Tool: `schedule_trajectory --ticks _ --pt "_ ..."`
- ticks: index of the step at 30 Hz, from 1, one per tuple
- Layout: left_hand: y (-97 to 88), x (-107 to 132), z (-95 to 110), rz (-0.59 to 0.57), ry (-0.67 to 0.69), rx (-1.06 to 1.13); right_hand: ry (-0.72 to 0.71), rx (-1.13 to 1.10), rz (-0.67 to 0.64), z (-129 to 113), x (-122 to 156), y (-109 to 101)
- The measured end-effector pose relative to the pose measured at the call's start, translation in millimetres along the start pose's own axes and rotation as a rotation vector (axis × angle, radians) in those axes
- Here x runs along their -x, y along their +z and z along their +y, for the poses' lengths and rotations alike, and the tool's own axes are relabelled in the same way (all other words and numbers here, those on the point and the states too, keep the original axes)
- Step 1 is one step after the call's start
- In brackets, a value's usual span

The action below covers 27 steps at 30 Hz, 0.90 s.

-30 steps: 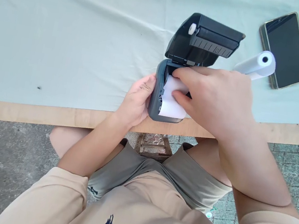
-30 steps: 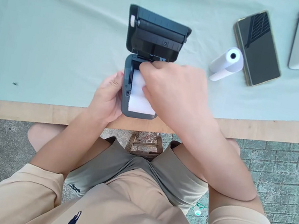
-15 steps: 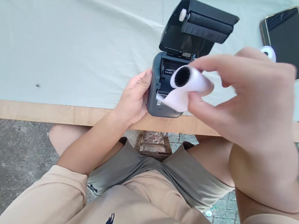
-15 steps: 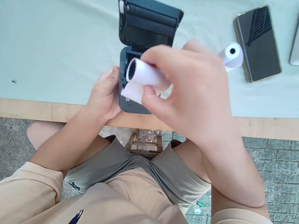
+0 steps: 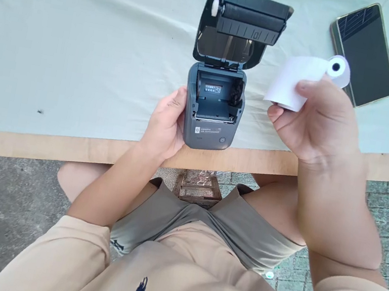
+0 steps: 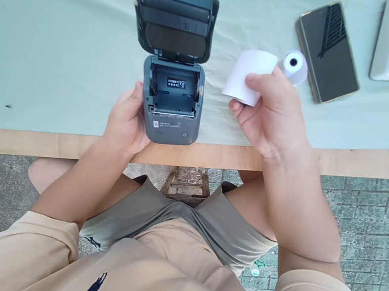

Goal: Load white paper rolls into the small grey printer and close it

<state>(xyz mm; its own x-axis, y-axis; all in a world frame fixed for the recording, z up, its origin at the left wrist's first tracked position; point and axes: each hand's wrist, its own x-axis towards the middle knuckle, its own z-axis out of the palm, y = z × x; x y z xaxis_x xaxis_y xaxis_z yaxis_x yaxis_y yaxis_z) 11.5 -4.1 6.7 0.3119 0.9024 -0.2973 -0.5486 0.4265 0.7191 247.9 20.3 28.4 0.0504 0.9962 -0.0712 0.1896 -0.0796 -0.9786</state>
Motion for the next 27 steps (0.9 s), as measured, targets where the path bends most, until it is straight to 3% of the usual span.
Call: schedule_trajectory --ticks 3,8,14,19,23,27 --pt "-0.6 -1 -1 0.034 -0.015 -0.016 0.158 -0.225 -0.005 11 -3 5" --pt "-2.8 -2 -1 0.020 -0.014 -0.008 0.153 -0.219 -0.021 15 -4 7" --pt "-1.7 -2 -1 -0.009 -0.003 -0.016 0.015 0.004 -0.006 19 -5 13" --pt "1.6 -1 1 -0.042 0.011 0.006 -0.182 0.157 0.073 4 -2 20" --pt "0.3 0 1 -0.020 -0.008 0.002 -0.191 0.269 0.146 -8 1 21" --pt "-2.1 0 -1 0.016 -0.013 -0.026 -0.255 0.569 0.213 -11 -4 20"
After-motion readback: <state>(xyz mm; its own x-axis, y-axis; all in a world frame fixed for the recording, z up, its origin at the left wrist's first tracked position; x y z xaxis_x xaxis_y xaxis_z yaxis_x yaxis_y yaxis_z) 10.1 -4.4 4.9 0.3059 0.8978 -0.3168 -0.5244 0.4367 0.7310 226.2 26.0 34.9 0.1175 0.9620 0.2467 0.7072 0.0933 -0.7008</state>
